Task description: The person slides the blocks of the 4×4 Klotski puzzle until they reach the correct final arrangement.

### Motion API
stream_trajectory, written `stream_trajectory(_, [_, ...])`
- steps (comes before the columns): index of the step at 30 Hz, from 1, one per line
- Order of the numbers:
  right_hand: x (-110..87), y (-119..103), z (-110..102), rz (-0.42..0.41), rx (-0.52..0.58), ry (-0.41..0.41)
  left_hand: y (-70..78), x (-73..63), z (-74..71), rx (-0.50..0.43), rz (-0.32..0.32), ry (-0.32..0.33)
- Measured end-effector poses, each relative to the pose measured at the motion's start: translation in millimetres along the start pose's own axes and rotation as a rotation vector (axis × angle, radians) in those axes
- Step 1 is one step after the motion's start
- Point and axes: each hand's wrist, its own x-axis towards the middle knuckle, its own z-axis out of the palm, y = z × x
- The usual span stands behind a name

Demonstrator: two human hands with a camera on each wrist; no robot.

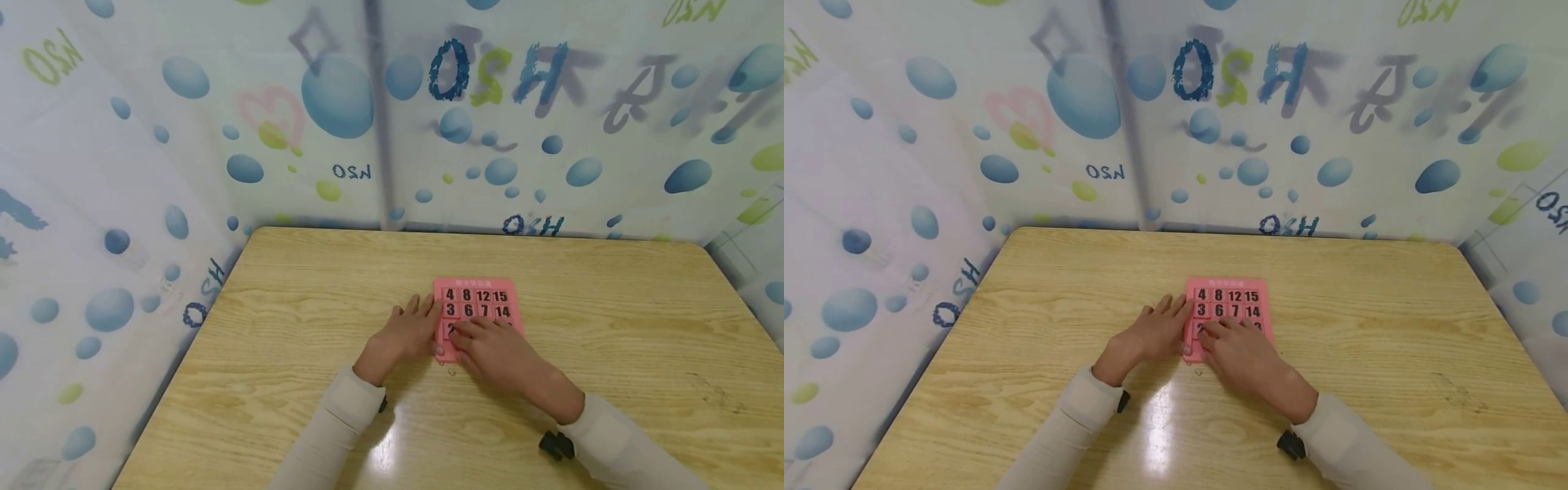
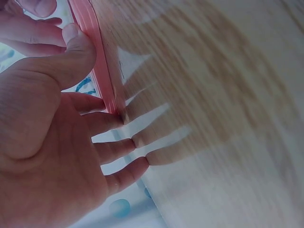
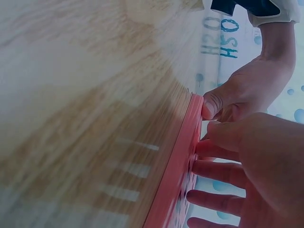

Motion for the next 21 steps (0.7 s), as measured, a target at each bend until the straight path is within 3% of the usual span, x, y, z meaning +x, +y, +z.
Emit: stream_trajectory(21, [-0.9,9.5,1.1,0.003,0.01,0.007,0.3,-0.3,-1.1,-0.003,0.005,-0.002])
